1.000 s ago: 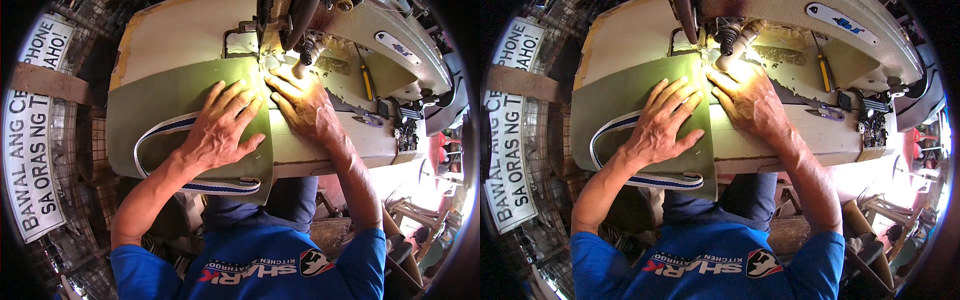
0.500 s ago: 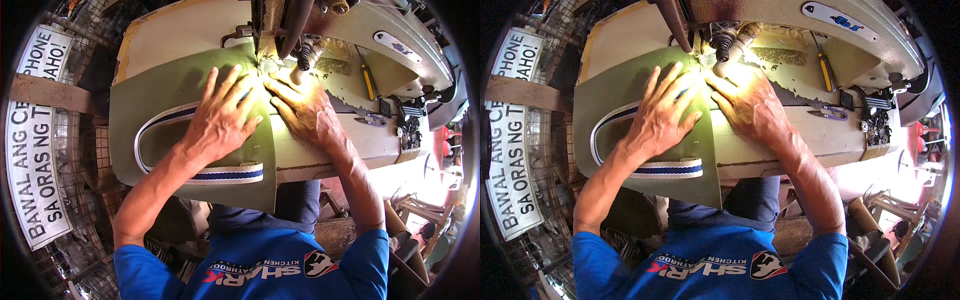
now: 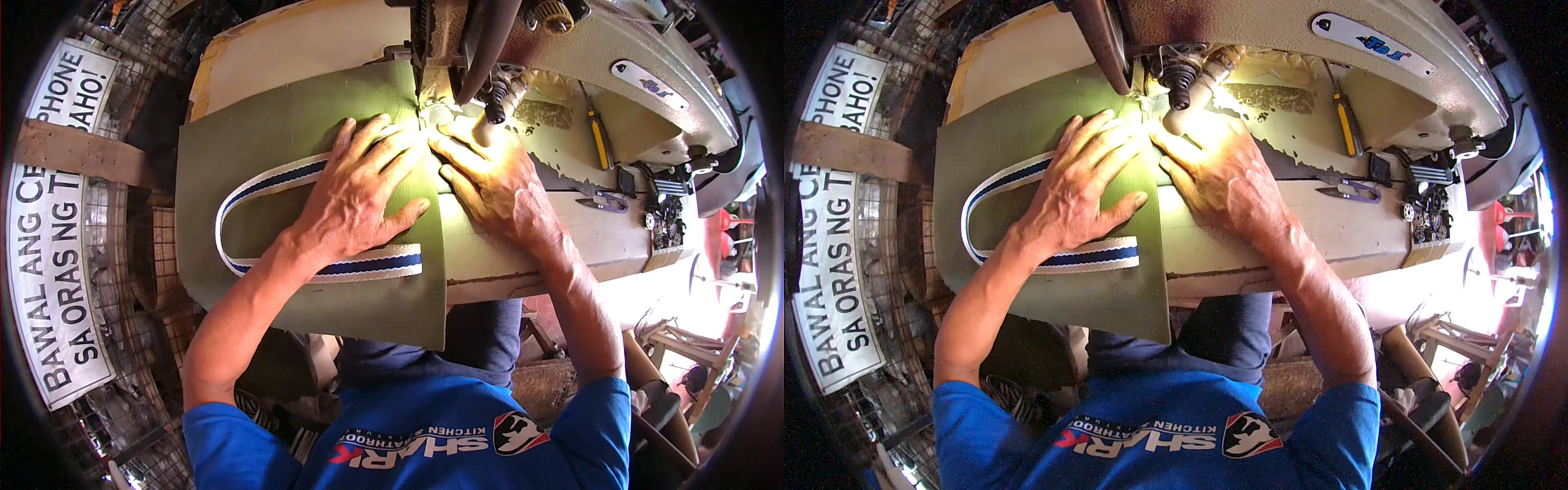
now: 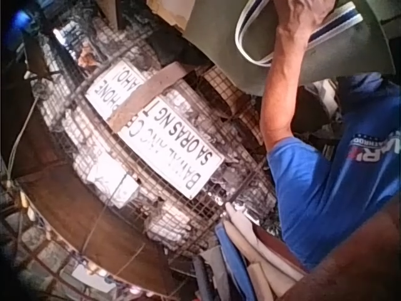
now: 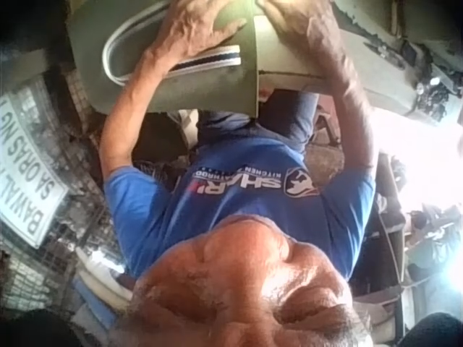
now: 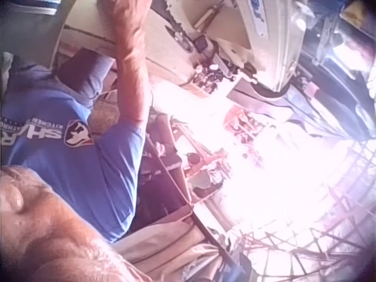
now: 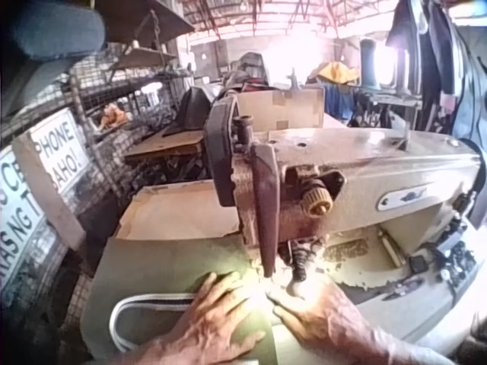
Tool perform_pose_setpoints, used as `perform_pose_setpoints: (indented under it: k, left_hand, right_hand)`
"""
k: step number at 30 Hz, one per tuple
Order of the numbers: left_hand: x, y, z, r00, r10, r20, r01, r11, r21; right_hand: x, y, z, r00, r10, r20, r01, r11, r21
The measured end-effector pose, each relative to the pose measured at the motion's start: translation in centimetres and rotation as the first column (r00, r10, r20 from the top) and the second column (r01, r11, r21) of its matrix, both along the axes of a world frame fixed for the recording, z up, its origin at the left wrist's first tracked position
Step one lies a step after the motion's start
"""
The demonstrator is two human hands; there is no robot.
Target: Sewing a blue and white strap onto a green fabric bag using an industrial sewing machine.
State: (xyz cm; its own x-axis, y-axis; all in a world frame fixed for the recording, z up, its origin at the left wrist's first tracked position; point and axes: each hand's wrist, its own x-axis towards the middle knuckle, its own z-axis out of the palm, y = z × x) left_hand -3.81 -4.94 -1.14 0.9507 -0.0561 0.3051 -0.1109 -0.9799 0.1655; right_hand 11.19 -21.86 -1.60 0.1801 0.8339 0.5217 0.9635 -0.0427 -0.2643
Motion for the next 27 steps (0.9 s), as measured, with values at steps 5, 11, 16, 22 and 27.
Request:
perform_pose_setpoints:
  k: [5, 11, 16, 22, 27]
  left_hand:
    - [1.4, 1.4, -0.2, 1.000, -0.007, 0.019, 0.007, 1.000, -0.024]
    - [1.2, 1.4, 2.0, 0.993, -0.013, -0.119, 0.005, 0.998, -0.069]
    - [-1.5, -1.7, 2.3, 0.985, 0.064, -0.160, -0.061, 0.998, 0.020]
    - [-1.1, -1.3, 0.5, 0.999, 0.042, -0.028, -0.043, 0.999, -0.019]
    - [0.4, 0.2, 0.6, 0.998, 0.049, -0.044, -0.049, 0.999, 0.001]
  right_hand:
    - [0.1, 0.1, -0.2, 1.000, -0.010, -0.014, 0.010, 1.000, 0.005]
    - [-0.1, 0.1, 0.0, 1.000, -0.005, -0.010, 0.005, 0.999, 0.035]
    - [-0.3, 0.0, 0.3, 1.000, -0.002, 0.003, 0.002, 0.999, 0.044]
    - [-0.1, 0.1, 0.1, 1.000, 0.008, -0.007, -0.008, 0.999, 0.039]
    - [-0.1, 0.1, 0.1, 1.000, 0.019, -0.008, -0.019, 0.998, 0.053]
